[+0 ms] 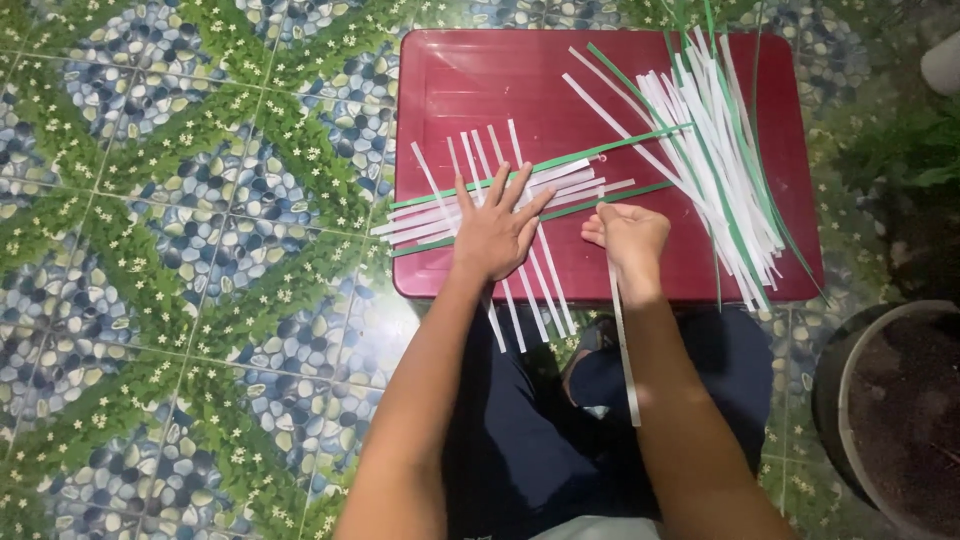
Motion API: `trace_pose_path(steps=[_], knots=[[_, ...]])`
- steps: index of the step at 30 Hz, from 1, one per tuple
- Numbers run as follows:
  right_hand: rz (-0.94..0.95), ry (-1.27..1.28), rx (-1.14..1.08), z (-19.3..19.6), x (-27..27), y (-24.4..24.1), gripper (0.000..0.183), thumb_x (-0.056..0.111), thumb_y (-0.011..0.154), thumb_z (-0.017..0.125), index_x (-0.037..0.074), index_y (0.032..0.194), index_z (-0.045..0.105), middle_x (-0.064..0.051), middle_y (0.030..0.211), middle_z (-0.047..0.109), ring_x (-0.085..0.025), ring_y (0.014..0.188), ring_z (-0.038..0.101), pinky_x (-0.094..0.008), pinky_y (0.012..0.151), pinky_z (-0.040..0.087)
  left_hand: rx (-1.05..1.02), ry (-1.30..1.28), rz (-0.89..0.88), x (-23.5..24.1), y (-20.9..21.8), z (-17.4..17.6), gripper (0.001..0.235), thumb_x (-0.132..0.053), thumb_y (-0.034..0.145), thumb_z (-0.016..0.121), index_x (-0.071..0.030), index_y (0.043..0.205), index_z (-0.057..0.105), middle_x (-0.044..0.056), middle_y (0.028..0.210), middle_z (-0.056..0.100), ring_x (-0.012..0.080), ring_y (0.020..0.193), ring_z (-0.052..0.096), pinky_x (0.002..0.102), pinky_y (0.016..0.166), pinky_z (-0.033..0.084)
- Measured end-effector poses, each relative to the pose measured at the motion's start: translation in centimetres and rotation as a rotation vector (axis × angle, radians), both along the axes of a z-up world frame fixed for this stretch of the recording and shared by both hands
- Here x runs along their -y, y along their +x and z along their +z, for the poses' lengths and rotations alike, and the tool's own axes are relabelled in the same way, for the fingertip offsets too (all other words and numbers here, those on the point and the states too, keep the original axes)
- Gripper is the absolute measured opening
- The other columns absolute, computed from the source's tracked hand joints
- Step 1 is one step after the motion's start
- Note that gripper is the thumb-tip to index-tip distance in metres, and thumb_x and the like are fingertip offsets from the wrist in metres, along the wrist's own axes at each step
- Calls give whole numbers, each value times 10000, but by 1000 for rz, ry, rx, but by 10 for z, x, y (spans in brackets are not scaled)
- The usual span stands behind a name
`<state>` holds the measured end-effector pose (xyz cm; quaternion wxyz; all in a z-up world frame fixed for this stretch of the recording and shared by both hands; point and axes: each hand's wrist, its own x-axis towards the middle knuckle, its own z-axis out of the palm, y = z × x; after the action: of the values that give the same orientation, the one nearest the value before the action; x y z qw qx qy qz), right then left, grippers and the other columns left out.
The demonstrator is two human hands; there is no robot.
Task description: The person weaves white and green plastic strips by hand on a red surface. They repeatedly interlace the strips in a basket-weave pattern, adjusting alignment and tension throughout the process.
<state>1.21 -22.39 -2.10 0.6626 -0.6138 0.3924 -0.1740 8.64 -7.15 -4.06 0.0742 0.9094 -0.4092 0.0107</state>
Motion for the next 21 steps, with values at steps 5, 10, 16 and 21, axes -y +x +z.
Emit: trace_pose_path(steps=[5, 10, 16, 21], knots=[[29, 19, 14, 11, -6, 0, 316, 34, 793, 576, -185, 1001, 484, -332, 827, 578, -336, 687, 659, -396, 606, 584, 14, 7, 5, 1, 0, 0, 439, -373, 920, 203, -428, 1355, 234, -9, 1471, 170, 240, 1360, 117, 711, 960, 80], [78, 67, 2, 30, -10, -5, 326, -20, 781, 530, -203, 1041, 461, -363, 888, 560, -371, 769, 645, -414, 666, 579, 26, -21, 10, 1, 0, -4, 428, -374, 925, 213, -416, 1348, 268, -7, 1468, 183, 239, 1358, 117, 704, 965, 78], [192, 33, -1, 18, -4, -6, 286, -38, 788, 527, -193, 1022, 477, -357, 899, 561, -375, 753, 642, -397, 661, 577, 30, -17, 12, -1, 0, -6, 431, -375, 924, 201, -424, 1349, 249, -14, 1470, 172, 232, 1359, 113, 702, 972, 77], [260, 8, -55, 33, -6, -6, 280, -40, 781, 504, -185, 1020, 480, -349, 887, 570, -353, 739, 645, -378, 633, 578, 4, -12, 13, 1, -1, -2, 436, -364, 923, 200, -413, 1353, 251, -8, 1472, 168, 236, 1360, 111, 701, 973, 61]])
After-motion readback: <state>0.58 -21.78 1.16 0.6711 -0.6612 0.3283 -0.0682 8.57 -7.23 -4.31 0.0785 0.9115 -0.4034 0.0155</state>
